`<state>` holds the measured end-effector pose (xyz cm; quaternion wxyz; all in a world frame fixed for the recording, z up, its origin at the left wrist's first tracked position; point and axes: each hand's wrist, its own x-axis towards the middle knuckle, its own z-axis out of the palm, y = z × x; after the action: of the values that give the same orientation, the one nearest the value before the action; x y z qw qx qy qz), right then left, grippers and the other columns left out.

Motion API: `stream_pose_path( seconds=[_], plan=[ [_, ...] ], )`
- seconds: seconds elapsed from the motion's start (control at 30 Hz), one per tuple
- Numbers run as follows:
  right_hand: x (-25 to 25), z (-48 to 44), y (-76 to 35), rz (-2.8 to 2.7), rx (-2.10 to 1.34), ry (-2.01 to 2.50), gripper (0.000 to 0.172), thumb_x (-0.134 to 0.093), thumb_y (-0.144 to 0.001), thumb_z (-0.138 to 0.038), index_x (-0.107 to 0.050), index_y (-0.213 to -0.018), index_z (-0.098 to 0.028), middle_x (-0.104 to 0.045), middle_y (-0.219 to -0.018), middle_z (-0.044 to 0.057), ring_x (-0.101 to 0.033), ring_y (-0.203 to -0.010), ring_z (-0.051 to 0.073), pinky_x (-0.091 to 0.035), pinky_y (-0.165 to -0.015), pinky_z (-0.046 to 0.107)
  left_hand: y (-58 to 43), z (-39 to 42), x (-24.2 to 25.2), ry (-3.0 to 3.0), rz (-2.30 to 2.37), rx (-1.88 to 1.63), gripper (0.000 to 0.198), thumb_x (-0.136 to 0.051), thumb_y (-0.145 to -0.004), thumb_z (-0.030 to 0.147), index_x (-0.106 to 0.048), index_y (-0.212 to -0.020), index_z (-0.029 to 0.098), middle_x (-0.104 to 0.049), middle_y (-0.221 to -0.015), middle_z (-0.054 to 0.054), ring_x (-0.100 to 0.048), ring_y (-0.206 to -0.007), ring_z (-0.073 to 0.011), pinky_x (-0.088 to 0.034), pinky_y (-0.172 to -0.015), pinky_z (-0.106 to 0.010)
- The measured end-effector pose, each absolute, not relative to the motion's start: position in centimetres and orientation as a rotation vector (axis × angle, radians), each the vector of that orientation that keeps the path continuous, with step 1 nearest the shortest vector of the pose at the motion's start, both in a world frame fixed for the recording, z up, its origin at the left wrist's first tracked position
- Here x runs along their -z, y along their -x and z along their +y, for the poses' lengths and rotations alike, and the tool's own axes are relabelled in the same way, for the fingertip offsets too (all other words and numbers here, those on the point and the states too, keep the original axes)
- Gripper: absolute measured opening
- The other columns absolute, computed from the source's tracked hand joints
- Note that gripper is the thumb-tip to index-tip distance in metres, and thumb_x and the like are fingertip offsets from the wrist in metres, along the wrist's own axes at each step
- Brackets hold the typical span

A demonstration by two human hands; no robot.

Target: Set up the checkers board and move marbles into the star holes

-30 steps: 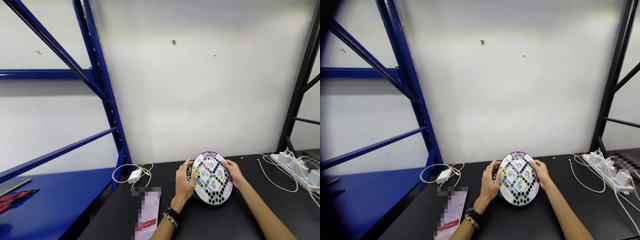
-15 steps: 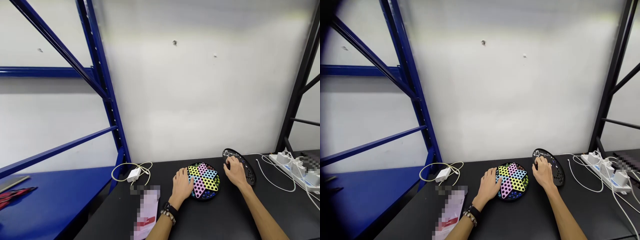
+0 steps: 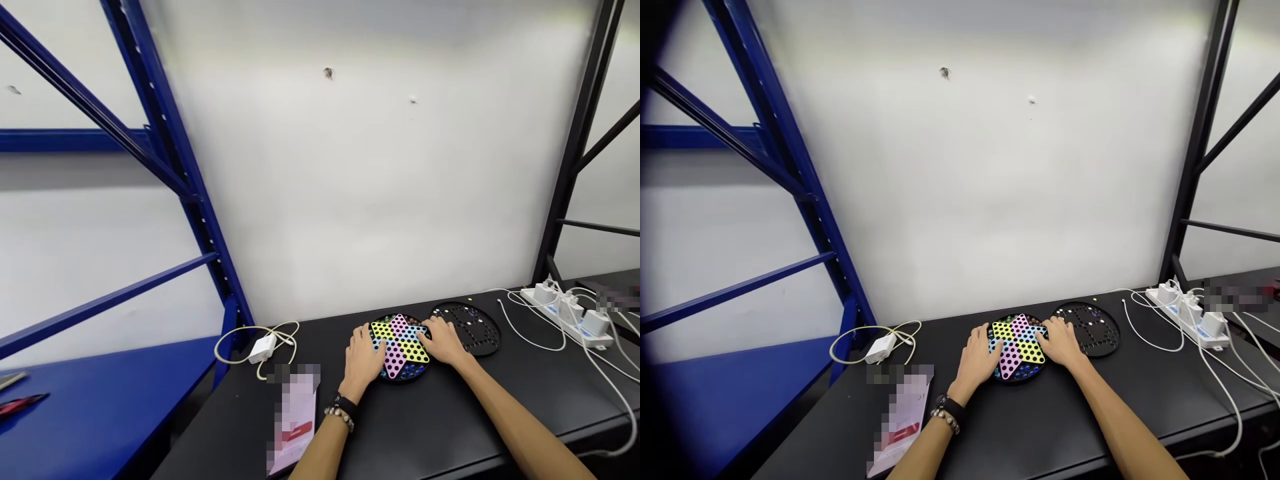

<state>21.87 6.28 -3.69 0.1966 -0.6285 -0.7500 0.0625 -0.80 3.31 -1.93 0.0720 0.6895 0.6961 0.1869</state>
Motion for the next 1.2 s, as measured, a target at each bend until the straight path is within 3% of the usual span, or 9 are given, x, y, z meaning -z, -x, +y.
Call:
stream_pose_path(
  seconds=[0.1, 0.2, 0.3, 0.47, 0.6, 0.73, 0.8, 0.9, 1.2],
  plan=[
    [3.4, 5.9, -21.7, -2.069, -0.178, 1.739, 0.034, -0.045, -0.093, -0.042, -0.066, -0.109, -0.020, -0.068, -0.106, 0.010, -0.057, -0.105, 0.025, -0.035, -0.091, 0.037, 0.7, 3.4, 2.0, -2.085, 2.110, -0.558, 0.059, -0.040, -0.092, 0.042, -0.036, -0.143, 0.012, -0.046, -0.140, -0.018, -0.048, -0.123, -0.0307, -0.039, -0.097, -0.042],
    [3.1, 5.6, -21.7, -2.012, -0.264, 1.713, 0.032, -0.049, -0.091, -0.045, -0.069, -0.093, -0.021, -0.069, -0.082, 0.006, -0.062, -0.083, 0.021, -0.038, -0.075, 0.030, 0.6, 3.3, 2.1, -2.107, 2.136, -0.539, 0.059, -0.040, -0.092, 0.044, -0.037, -0.142, 0.013, -0.048, -0.137, -0.018, -0.049, -0.120, -0.0321, -0.039, -0.096, -0.043],
    [3.1, 5.0, -21.2, -1.954, -0.415, 1.672, 0.031, -0.053, -0.089, -0.046, -0.068, -0.078, -0.022, -0.065, -0.068, 0.002, -0.058, -0.065, 0.016, -0.034, -0.061, 0.026, 0.7, 3.2, 2.0, -2.112, 2.160, -0.519, 0.058, -0.040, -0.092, 0.045, -0.040, -0.141, 0.014, -0.049, -0.135, -0.017, -0.049, -0.119, -0.0325, -0.039, -0.095, -0.043],
    [3.3, 4.4, -20.4, -1.991, -0.548, 1.517, 0.036, -0.053, -0.088, -0.048, -0.061, -0.067, -0.020, -0.058, -0.059, -0.002, -0.050, -0.057, 0.012, -0.031, -0.057, 0.024, 0.8, 3.1, 1.9, -2.121, 2.163, -0.487, 0.061, -0.039, -0.091, 0.046, -0.038, -0.143, 0.013, -0.048, -0.137, -0.018, -0.048, -0.120, -0.0326, -0.039, -0.096, -0.044],
    [3.4, 4.8, -21.0, -1.925, -0.500, 1.524, 0.035, -0.036, -0.097, -0.039, -0.064, -0.089, -0.022, -0.058, -0.066, -0.002, -0.054, -0.065, 0.015, -0.036, -0.062, 0.025, 0.8, 3.1, 2.0, -2.141, 2.138, -0.471, 0.062, -0.038, -0.092, 0.048, -0.039, -0.143, 0.013, -0.047, -0.138, -0.018, -0.048, -0.121, -0.0327, -0.039, -0.096, -0.044],
    [3.7, 5.0, -21.3, -2.073, -0.413, 1.500, 0.031, -0.043, -0.094, -0.036, -0.061, -0.117, -0.026, -0.061, -0.098, 0.003, -0.058, -0.092, 0.018, -0.041, -0.080, 0.028, 0.7, 3.1, 2.2, -2.147, 2.128, -0.486, 0.062, -0.037, -0.092, 0.049, -0.040, -0.142, 0.013, -0.048, -0.137, -0.017, -0.047, -0.121, -0.0327, -0.038, -0.096, -0.044],
    [3.7, 5.0, -21.0, -2.135, -0.344, 1.497, 0.032, -0.047, -0.094, -0.041, -0.061, -0.117, -0.025, -0.057, -0.108, 0.007, -0.056, -0.102, 0.020, -0.041, -0.087, 0.030, 0.7, 3.1, 2.3, -2.147, 2.122, -0.493, 0.061, -0.037, -0.092, 0.049, -0.040, -0.142, 0.014, -0.048, -0.137, -0.017, -0.047, -0.121, -0.0325, -0.038, -0.097, -0.044],
    [3.6, 5.1, -20.2, -2.224, -0.230, 1.554, 0.035, -0.048, -0.093, -0.048, -0.062, -0.111, -0.022, -0.057, -0.107, 0.009, -0.054, -0.103, 0.024, -0.039, -0.091, 0.034, 0.7, 3.1, 2.2, -2.149, 2.117, -0.491, 0.061, -0.038, -0.092, 0.048, -0.040, -0.142, 0.014, -0.048, -0.137, -0.017, -0.046, -0.123, -0.0322, -0.038, -0.098, -0.044],
    [2.8, 6.5, -19.2, -2.382, -0.134, 1.657, 0.036, -0.037, -0.098, -0.049, -0.059, -0.100, -0.021, -0.058, -0.098, 0.008, -0.058, -0.088, 0.022, -0.039, -0.078, 0.032, 0.6, 2.8, 2.0, -2.180, 2.118, -0.493, 0.056, -0.042, -0.091, 0.046, -0.044, -0.138, 0.018, -0.049, -0.135, -0.015, -0.048, -0.120, -0.0313, -0.038, -0.097, -0.042]
  ],
)
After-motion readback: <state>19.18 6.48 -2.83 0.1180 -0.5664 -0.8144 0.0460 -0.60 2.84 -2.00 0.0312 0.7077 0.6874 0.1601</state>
